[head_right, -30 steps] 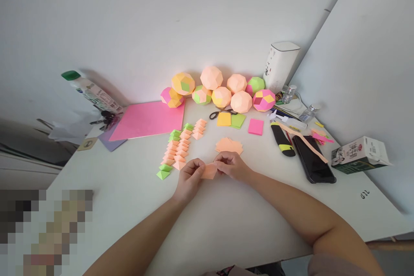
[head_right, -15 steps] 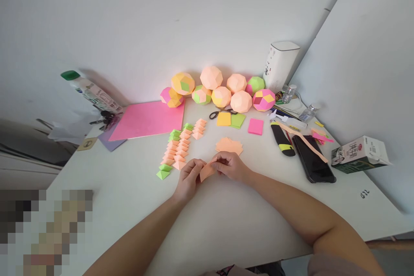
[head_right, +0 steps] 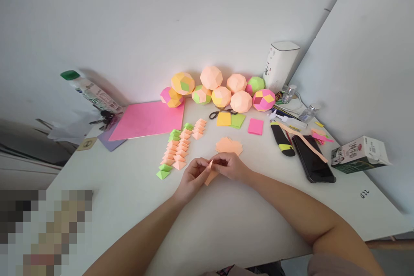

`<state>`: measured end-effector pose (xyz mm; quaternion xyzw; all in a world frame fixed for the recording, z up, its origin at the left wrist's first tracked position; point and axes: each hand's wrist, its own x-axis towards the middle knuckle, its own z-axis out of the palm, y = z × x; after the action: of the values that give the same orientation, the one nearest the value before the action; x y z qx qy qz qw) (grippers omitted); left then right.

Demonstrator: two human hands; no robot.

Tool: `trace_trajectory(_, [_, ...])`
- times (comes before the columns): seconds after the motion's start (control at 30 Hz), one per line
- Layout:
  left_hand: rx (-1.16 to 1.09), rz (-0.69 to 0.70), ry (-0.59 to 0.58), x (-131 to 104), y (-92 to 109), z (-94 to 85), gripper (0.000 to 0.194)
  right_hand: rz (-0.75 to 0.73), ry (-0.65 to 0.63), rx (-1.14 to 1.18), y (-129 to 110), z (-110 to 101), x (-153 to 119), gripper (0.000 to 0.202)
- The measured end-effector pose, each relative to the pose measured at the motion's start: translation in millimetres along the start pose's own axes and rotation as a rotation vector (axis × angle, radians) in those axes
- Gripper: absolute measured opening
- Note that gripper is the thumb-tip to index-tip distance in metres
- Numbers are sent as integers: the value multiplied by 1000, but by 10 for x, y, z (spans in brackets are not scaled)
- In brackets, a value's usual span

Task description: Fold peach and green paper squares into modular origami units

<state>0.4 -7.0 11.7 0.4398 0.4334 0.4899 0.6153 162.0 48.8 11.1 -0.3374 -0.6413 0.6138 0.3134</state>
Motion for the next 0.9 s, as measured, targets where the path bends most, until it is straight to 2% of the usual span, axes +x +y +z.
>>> trace_trajectory(0.23, [-30, 60, 133, 4, -82, -23, 21, 28, 11, -6, -25, 5, -17, 23])
trace_trajectory(0.4, [-64, 72, 123, -11, -70, -35, 15, -33, -26, -61, -21, -15, -10, 19])
trace_trajectory(0.53, [-30, 85, 74, -11, -57, -41, 18, -69, -26, -50, 4, -21, 5, 26])
trace_trajectory(0.9, [109, 161, 103, 18, -118, -50, 30, 7, 9, 42, -21, -37, -3, 26])
